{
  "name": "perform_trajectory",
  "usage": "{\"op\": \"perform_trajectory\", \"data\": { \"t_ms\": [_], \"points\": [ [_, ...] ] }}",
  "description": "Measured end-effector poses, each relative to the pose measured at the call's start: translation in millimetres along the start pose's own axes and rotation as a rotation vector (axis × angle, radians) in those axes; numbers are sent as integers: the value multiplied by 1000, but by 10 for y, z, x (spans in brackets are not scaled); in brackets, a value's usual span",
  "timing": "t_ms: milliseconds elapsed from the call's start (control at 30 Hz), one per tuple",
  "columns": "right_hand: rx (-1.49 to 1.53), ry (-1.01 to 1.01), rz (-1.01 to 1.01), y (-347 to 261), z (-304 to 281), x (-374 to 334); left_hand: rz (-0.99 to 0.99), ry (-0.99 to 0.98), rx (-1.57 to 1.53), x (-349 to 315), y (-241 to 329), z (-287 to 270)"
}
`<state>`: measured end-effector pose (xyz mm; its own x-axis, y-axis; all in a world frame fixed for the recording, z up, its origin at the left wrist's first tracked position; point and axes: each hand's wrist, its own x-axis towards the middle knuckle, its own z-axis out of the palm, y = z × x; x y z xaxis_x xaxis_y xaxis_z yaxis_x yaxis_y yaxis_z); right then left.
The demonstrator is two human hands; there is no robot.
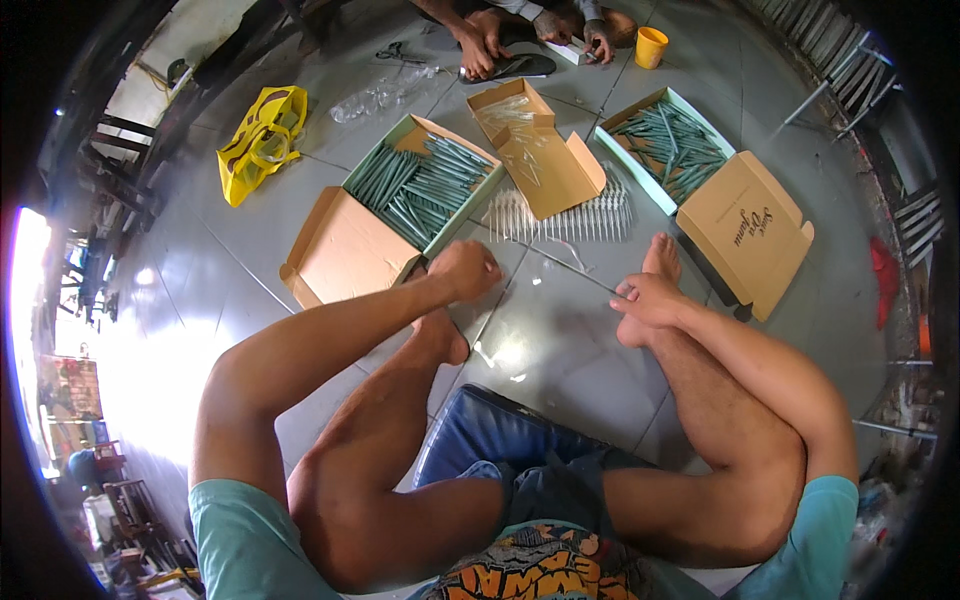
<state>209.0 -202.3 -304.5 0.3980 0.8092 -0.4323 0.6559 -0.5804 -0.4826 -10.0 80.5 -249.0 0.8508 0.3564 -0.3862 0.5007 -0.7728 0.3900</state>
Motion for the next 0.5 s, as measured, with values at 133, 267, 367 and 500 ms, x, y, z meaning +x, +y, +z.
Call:
{"op": "perform_trajectory", "data": {
  "t_ms": [133, 267, 367, 500],
  "points": [
    [64, -89, 69, -343, -248, -205, -38, 226, 145, 557, -34, -251],
    [146, -152, 77, -245, -253, -253, -38, 367, 117, 1029, -69, -211],
    [130, -223, 195, -277, -293, -249, -113, 302, 60, 1281, 89, -136],
    [167, -89, -80, -88, -93, -225, -21, 437, 111, 1538, 56, -46]
  ]
}}
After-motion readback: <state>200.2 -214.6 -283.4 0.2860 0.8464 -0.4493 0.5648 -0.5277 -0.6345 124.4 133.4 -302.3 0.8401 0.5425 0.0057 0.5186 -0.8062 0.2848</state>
